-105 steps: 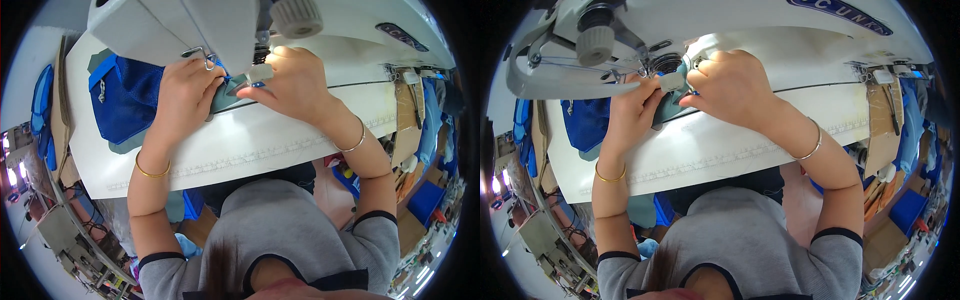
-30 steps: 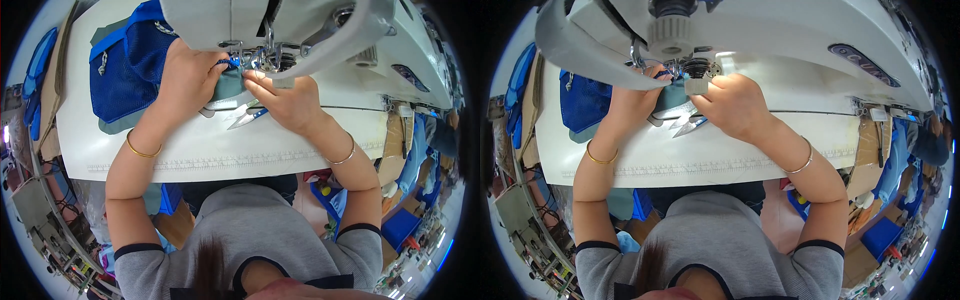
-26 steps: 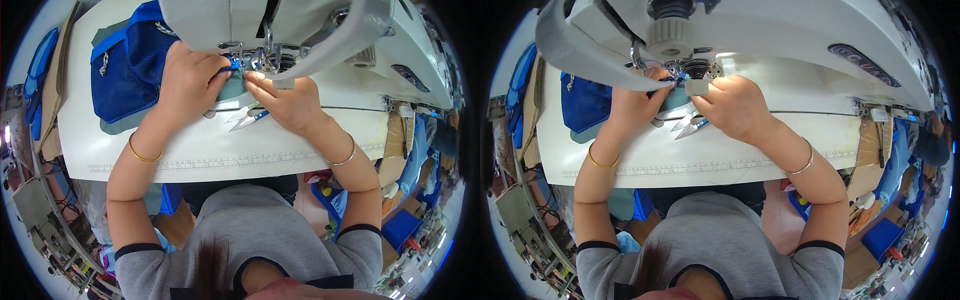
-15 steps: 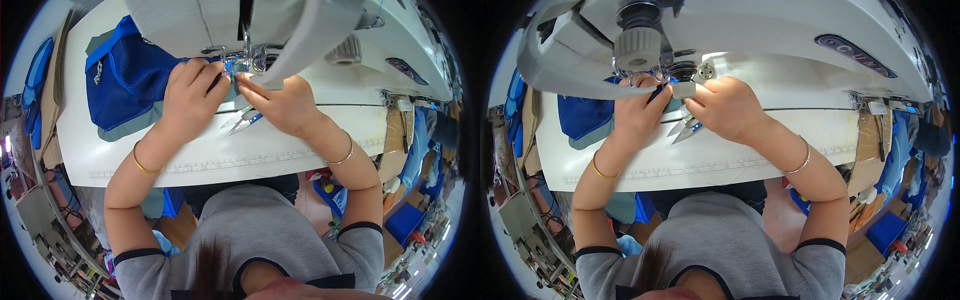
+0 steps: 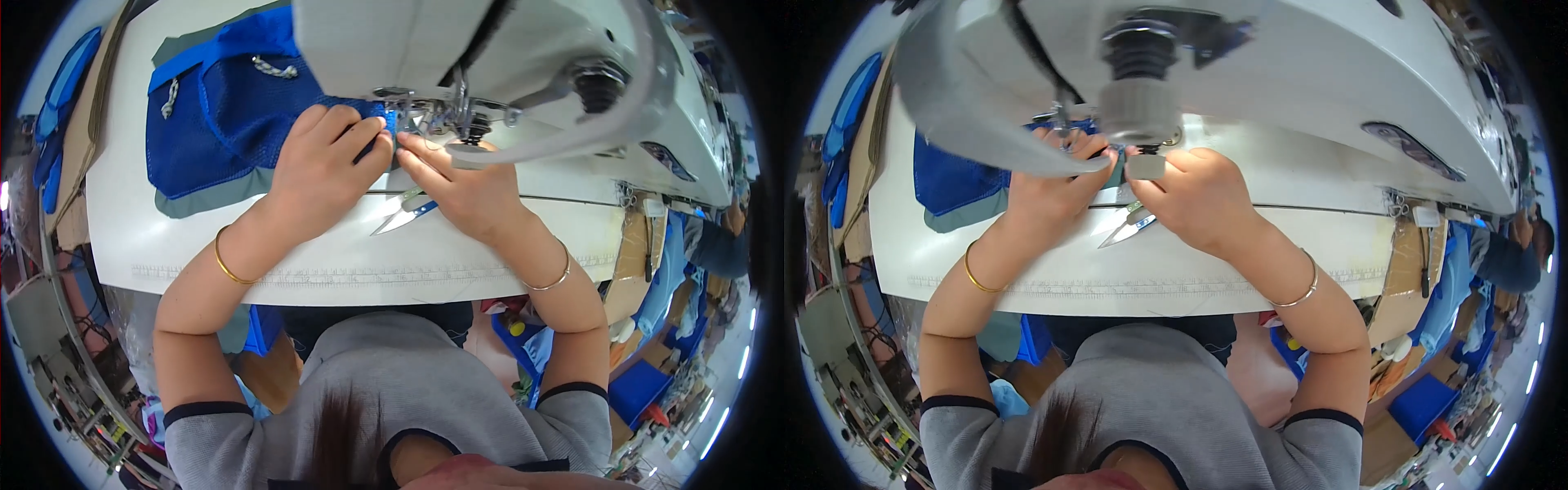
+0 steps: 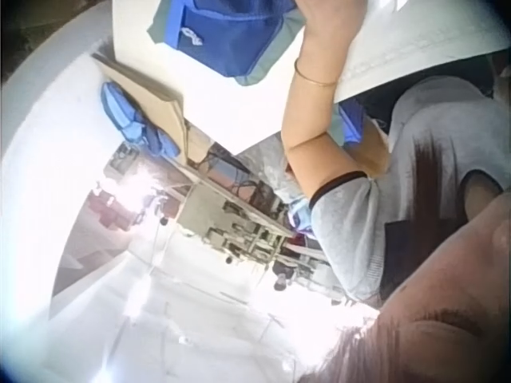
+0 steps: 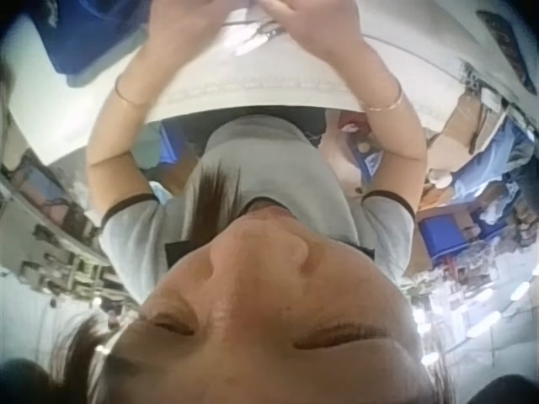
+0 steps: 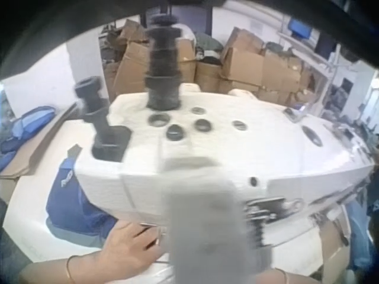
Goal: Sewing blue mesh pockets onto fabric using an industrial sewing machine.
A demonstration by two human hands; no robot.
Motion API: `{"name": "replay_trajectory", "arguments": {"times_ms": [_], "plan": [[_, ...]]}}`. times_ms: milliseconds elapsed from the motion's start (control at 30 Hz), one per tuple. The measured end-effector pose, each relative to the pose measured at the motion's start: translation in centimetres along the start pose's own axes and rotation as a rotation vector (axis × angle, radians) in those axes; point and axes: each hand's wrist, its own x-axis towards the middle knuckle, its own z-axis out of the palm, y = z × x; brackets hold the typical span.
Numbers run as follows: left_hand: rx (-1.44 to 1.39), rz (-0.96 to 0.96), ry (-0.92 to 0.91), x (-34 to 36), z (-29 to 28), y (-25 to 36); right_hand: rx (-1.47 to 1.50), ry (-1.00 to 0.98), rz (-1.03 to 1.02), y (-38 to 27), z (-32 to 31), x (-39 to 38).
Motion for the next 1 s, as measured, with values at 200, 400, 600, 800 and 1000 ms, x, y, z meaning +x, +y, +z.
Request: {"name": "replay_trajectory", "arguments": {"times_ms": [200, 400, 600, 800, 1000], "plan": [[-0.06, 0.016, 0.088, 0.07, 0.54, -0.45, -0.109, -0.065, 0.004, 0.35, 0.04, -0.21], [-0.051, 0.024, 0.063, 0.05, 1.14, -1.0, -0.038, -0.118, 0.108, 0.87, 0.35, -0.38], [-0.026, -0.006, 0.03, 0.33, 0.56, -1.0, -0.009, -0.117, 0.128, 0.43, 0.39, -0.12], [-0.103, -0.058, 0.036, -0.26, 0.74, -0.69, -0.031, -0.138, 0.115, 0.44, -0.02, -0.02], [-0.034, -0.003, 0.033, 0.16, 0.84, -0.49, 0.005, -0.024, 0.07, 0.45, 0.25, 0.12]]}}
